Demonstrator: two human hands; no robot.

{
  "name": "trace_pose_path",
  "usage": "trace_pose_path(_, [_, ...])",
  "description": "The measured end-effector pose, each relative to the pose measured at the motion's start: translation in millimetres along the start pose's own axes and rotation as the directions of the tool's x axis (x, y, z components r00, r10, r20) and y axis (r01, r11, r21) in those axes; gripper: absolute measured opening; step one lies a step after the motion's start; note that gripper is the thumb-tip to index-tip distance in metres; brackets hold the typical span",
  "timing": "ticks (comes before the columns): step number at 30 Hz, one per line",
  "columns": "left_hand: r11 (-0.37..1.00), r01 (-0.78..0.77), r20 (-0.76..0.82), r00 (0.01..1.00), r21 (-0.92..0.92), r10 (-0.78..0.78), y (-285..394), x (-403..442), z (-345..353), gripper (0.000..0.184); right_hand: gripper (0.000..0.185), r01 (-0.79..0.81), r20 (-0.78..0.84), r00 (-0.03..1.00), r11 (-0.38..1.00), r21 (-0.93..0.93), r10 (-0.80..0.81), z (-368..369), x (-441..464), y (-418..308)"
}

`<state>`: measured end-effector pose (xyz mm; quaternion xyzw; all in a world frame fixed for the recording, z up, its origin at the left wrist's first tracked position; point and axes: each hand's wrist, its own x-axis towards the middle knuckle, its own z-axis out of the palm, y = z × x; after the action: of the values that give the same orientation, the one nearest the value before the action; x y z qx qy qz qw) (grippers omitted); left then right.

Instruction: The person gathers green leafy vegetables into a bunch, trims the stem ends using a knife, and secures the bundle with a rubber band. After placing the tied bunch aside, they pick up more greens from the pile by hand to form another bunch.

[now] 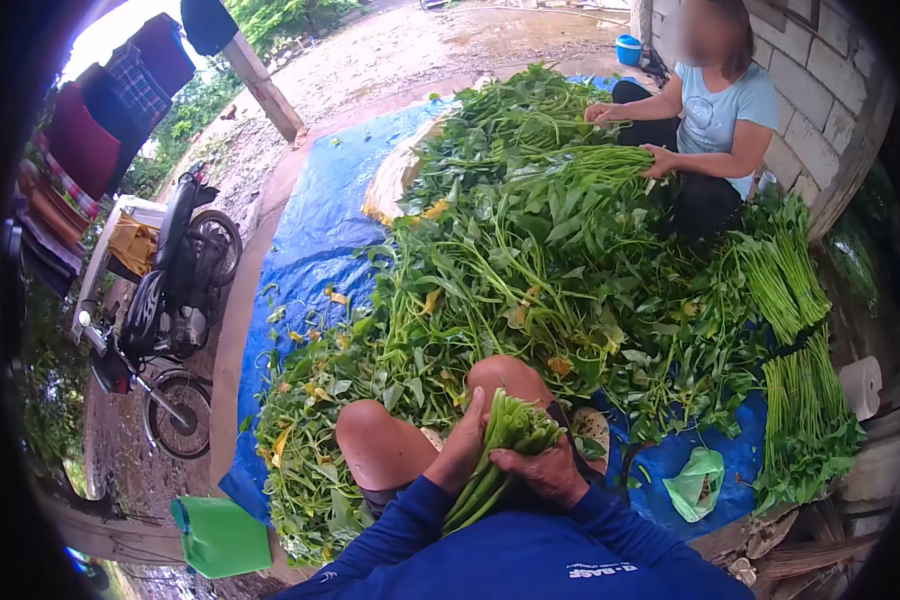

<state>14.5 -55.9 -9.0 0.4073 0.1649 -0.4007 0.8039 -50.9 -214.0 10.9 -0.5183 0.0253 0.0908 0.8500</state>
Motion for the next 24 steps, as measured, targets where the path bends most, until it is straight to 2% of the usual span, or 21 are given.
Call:
trace_pose_path(1, [1.000, 0.013, -0.047, 0.999, 0.001, -0.013, 0.1, -0.1, 2.2, 0.077, 0.055, -0.012, -0.019, 1.000, 1.000, 0.004, 0.012, -1.3, -2.6, 0.6])
trace_pose_path(2, [0.992, 0.080, 0.123, 0.990, -0.101, -0.067, -1.0, 7.3, -40.3, 0.049, 0.053, -0.022, -0.038, 0.999, 1.000, 0.006, 0.022, -2.8, -5.6, 0.8])
trace_pose_path(5, [0.917, -0.183, -0.135, 0.980, -0.354, 0.144, 2.5, -6.9, -3.5, 0.035, 0.051, -0.050, -0.063, 0.997, 0.998, -0.025, 0.049, -3.2, -6.5, -5.6])
trace_pose_path(6, [0.935, -0.311, -0.096, 0.950, -0.171, 0.298, -1.1, -4.6, -10.8, 0.032, 0.051, -0.094, -0.057, 0.994, 0.993, -0.067, 0.090, -8.3, -7.3, -5.4])
trace_pose_path(7, [0.930, -0.364, -0.150, 0.918, 0.043, 0.366, -7.2, -2.0, -14.1, 0.032, 0.052, -0.141, -0.050, 0.989, 0.984, -0.108, 0.136, -10.2, -7.8, -6.0])
trace_pose_path(8, [0.886, -0.386, -0.187, 0.879, 0.258, 0.438, -13.0, 1.8, -15.4, 0.033, 0.052, -0.086, -0.040, 0.996, 0.989, -0.123, 0.082, -9.1, -5.4, -6.4])
trace_pose_path(9, [0.805, -0.369, -0.204, 0.840, 0.464, 0.503, -14.1, 2.8, -12.1, 0.033, 0.053, -0.036, -0.040, 0.999, 0.990, -0.133, 0.031, -5.8, -0.5, -10.1])
trace_pose_path(10, [0.640, -0.358, -0.163, 0.777, 0.680, 0.608, -13.7, 5.7, -13.0, 0.035, 0.054, -0.005, -0.064, 0.998, 0.991, -0.137, -0.004, -4.4, -2.6, -13.0])
trace_pose_path(11, [0.582, -0.361, -0.143, 0.751, 0.729, 0.645, -17.0, 12.0, -20.1, 0.036, 0.055, -0.067, -0.051, 0.997, 0.983, -0.173, 0.059, -12.9, -1.5, -9.8])
trace_pose_path(12, [0.474, -0.356, -0.086, 0.721, 0.806, 0.688, -8.5, 2.7, -11.4, 0.036, 0.057, -0.125, 0.059, 0.988, 0.956, -0.267, 0.146, -28.5, -1.4, -15.5])
trace_pose_path(13, [0.465, -0.310, -0.094, 0.742, 0.829, 0.664, -9.3, 2.9, -11.7, 0.038, 0.058, -0.250, 0.140, 0.936, 0.889, -0.382, 0.324, -46.0, -4.6, -25.4])
trace_pose_path(14, [0.515, -0.313, -0.101, 0.772, 0.798, 0.627, -10.3, 2.6, -7.5, 0.039, 0.054, -0.231, 0.186, 0.917, 0.848, -0.477, 0.353, -64.4, -6.9, -23.9])
trace_pose_path(15, [0.593, -0.307, -0.128, 0.806, 0.744, 0.578, -16.2, 4.9, -7.5, 0.040, 0.051, -0.335, 0.254, 0.872, 0.890, -0.310, 0.417, -70.2, -9.6, -38.7])
trace_pose_path(16, [0.670, -0.259, -0.156, 0.856, 0.696, 0.493, -18.8, 4.8, -5.4, 0.040, 0.046, -0.363, 0.195, 0.825, 0.762, -0.537, 0.531, -106.8, -10.5, -17.5])
trace_pose_path(17, [0.731, -0.222, -0.173, 0.889, 0.645, 0.423, -20.4, 4.3, -3.9, 0.040, 0.032, -0.458, 0.127, 0.858, 0.854, -0.247, 0.497, -105.6, -20.9, -19.0])
trace_pose_path(18, [0.733, -0.195, -0.176, 0.901, 0.651, 0.396, -24.6, 0.6, -5.4, 0.039, 0.027, -0.345, 0.039, 0.939, 0.928, 0.144, 0.343, -123.0, -28.4, 13.0])
trace_pose_path(19, [0.728, -0.192, -0.170, 0.904, 0.658, 0.392, -23.8, 2.1, -4.9, 0.039, 0.025, -0.127, -0.103, 0.975, 0.869, 0.479, 0.199, -144.4, -29.1, 48.0])
trace_pose_path(20, [0.719, -0.197, -0.163, 0.902, 0.667, 0.399, -22.1, 5.4, -3.2, 0.040, 0.027, -0.056, -0.100, 0.982, 0.761, 0.646, 0.157, -148.3, -25.5, 61.6])
trace_pose_path(21, [0.741, -0.178, -0.168, 0.915, 0.648, 0.366, -22.5, 7.5, -0.9, 0.041, 0.029, 0.013, -0.108, 0.987, 0.613, 0.790, 0.118, -142.2, -24.0, 65.7])
trace_pose_path(22, [0.759, -0.154, -0.170, 0.929, 0.633, 0.330, -23.0, 8.7, 2.0, 0.043, 0.052, -0.120, 0.035, 0.987, 0.570, 0.813, 0.159, -140.8, -29.3, 62.9])
trace_pose_path(24, [0.798, -0.161, -0.102, 0.958, 0.581, 0.268, -18.8, 9.1, 14.0, 0.051, 0.069, -0.337, 0.280, 0.941, 0.509, 0.792, 0.188, -132.0, -33.9, 48.9])
